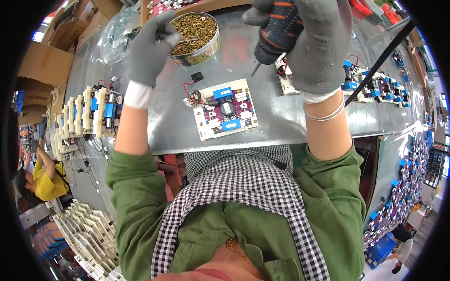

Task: Assembling electronic circuit boards by installing components and securing them with screws using an electric screwdriver.

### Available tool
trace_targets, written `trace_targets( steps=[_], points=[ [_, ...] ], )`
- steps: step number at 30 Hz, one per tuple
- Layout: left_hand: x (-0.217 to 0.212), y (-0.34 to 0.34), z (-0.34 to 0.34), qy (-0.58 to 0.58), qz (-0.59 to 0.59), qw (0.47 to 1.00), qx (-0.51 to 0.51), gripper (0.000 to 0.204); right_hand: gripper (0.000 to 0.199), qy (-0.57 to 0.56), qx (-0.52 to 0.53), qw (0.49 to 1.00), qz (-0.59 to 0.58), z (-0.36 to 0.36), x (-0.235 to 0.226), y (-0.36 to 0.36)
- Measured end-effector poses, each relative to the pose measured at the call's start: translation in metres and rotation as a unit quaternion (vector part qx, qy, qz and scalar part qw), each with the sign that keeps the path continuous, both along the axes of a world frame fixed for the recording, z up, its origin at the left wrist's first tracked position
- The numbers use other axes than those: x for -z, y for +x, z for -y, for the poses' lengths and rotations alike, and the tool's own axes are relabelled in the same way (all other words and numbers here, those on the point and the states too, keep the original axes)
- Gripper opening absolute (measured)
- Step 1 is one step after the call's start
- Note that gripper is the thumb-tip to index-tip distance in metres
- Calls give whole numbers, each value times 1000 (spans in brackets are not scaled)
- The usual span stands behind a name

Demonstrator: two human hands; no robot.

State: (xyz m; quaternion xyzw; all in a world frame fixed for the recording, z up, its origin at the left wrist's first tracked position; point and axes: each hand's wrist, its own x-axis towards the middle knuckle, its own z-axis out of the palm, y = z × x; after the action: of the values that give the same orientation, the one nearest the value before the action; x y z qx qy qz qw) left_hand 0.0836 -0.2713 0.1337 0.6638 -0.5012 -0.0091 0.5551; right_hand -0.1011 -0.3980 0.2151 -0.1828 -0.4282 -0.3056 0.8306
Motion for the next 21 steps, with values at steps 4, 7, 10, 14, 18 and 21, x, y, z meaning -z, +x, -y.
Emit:
trace_targets(
  steps=[4,7,10,14,18,21],
  points=[
    [14,-55,-46,-54,-37,998,17,55,78,-176,584,698,-375,-50,-45,-15],
    [16,-92,-67,-49,-75,995,31,59,88,-285,553,730,-283,-44,-49,-7],
    [18,-105,-78,-13,-115,992,42,59,91,-278,507,776,-251,-50,-41,1],
    [20,-105,-87,-22,-107,994,28,59,91,-247,470,811,-246,-64,-42,6],
    [24,-104,-90,-56,-69,996,18,58,91,-212,442,837,-243,-72,-43,13],
    [21,-104,-90,-56,-70,996,16,56,91,-186,418,856,-241,-73,-45,9]
  ],
)
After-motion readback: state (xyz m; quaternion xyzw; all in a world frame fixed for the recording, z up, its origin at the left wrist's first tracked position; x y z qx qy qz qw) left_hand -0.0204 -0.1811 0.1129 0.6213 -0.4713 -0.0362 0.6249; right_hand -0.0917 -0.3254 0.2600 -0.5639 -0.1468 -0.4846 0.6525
